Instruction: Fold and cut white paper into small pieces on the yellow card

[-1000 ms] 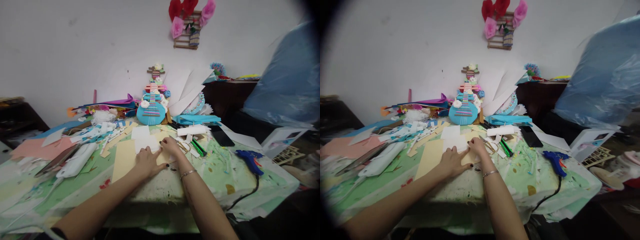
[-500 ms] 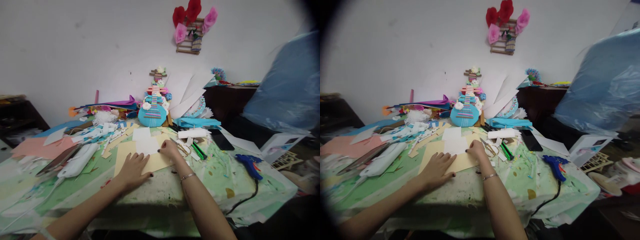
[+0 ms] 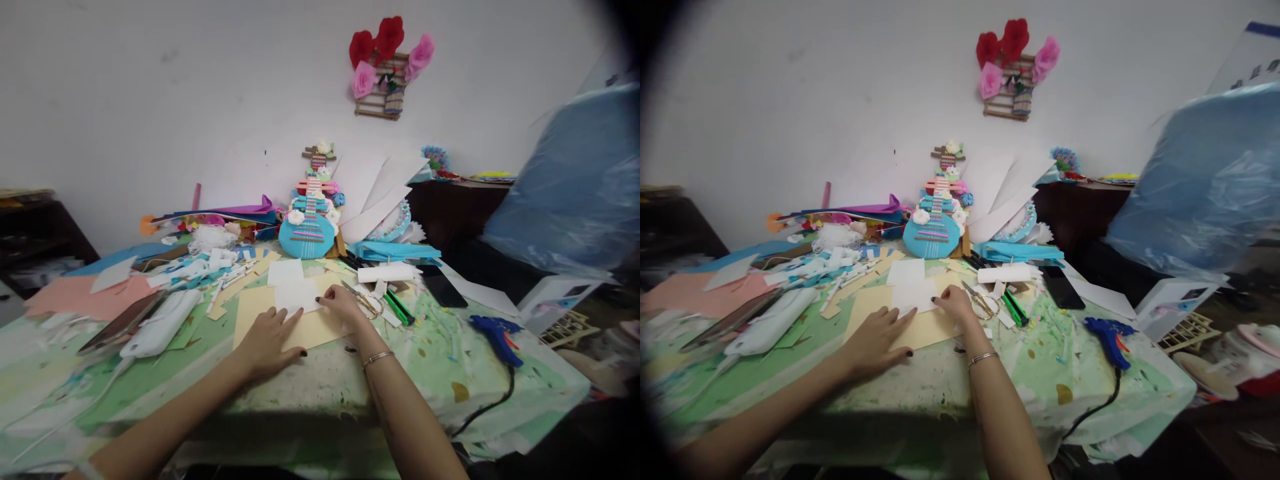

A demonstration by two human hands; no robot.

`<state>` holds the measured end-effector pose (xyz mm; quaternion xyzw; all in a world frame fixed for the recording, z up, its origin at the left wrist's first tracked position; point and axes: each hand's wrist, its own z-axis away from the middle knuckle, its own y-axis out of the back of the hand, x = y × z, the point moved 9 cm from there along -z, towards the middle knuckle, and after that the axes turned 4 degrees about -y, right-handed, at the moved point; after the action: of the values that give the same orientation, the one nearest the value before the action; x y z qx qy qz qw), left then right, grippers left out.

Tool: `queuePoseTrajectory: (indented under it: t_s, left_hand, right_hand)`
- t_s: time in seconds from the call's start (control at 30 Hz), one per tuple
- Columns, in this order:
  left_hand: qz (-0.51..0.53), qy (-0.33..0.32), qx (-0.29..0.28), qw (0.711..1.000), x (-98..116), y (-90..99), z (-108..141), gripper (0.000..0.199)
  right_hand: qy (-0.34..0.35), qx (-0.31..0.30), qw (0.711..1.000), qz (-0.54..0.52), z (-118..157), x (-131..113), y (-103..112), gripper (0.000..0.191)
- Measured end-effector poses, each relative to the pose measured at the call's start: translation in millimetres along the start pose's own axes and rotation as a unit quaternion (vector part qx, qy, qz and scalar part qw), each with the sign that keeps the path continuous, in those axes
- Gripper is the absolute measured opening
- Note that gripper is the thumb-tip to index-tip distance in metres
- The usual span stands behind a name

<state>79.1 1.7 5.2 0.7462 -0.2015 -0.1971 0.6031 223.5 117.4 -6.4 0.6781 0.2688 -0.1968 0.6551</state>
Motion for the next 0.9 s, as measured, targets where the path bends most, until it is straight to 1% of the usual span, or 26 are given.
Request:
queuePoseTrajectory:
  t_s: [0.1, 0.23, 0.33, 0.47, 0.57, 0.73, 0.9]
  left_hand:
    - [-0.02, 0.0, 0.004, 1.0, 5, 0.2, -8, 0.071]
    - [-0.025, 0.012, 0.01, 1.0, 6, 0.3, -8, 0.071]
    - [-0.023, 0.027, 0.01, 0.999, 3, -0.3, -5, 0.07]
    - [-0.015, 0.043, 0.008, 0.999, -2, -0.4, -1, 0.07]
    - [0.001, 0.04, 0.009, 0.999, -4, 1.2, 6, 0.067]
    - [0.038, 0.033, 0.016, 0.999, -10, 6.4, 16, 0.062]
    - [0.034, 0.018, -0.004, 0.999, -13, 7.6, 14, 0.059]
  right_hand:
    - [-0.01, 0.017, 0.999, 0.03, 4, -7, -3, 0.034]
    - [-0.019, 0.043, 0.996, 0.07, 8, -11, -6, 0.041]
    - [-0.016, 0.053, 0.996, 0.076, 9, -9, -6, 0.038]
    - [-0.012, 0.033, 0.998, 0.058, 6, -3, -6, 0.029]
    - [-0.01, 0.019, 0.999, 0.036, 3, 3, -7, 0.023]
    - [-0.007, 0.0, 1.0, 0.008, -3, 11, -10, 0.02]
    - [-0.009, -0.017, 1.0, 0.0, -6, 10, -9, 0.017]
